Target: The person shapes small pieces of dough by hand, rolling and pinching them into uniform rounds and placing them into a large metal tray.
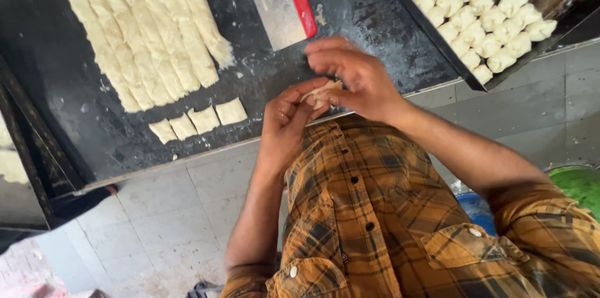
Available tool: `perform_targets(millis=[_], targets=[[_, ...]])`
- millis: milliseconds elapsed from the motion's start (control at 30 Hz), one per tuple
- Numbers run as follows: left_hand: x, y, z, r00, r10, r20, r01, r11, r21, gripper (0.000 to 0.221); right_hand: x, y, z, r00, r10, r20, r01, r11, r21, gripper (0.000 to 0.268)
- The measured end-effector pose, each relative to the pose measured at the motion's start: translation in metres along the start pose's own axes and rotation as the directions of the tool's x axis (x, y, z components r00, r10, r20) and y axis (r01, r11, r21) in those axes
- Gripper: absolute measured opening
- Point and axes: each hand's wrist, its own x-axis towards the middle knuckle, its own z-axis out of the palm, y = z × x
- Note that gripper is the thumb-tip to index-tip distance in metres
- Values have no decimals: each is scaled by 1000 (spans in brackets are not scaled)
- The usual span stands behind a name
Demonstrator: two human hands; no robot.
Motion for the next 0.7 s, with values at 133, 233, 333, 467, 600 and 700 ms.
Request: perform_targets(millis=[133, 233, 333, 467, 600, 700], targets=[[1, 4, 5, 991, 132, 12, -132, 991, 6, 26, -8, 11, 5, 975, 215, -54, -175, 895, 411, 42], [2, -1, 9, 970, 239, -46, -238, 971, 12, 23, -15, 18, 10, 967, 216, -133, -134, 882, 452, 27], [8, 2, 6, 980, 178, -87, -167, 979, 115, 30, -8, 14, 7, 981, 6, -195, -22, 997, -78, 18], [1, 6, -8, 996, 43, -76, -10, 921, 389, 34, -4, 3, 12, 954, -300, 17, 231, 695, -681, 26], [6, -1, -17, 998, 59, 19, -59, 998, 34, 33, -9, -5, 18, 859, -458, 229, 451, 466, -761, 35], [8, -9, -21, 985, -170, -11, 158, 936, -314, 36, -16, -5, 16, 840, -475, 261, 465, 386, -796, 34]])
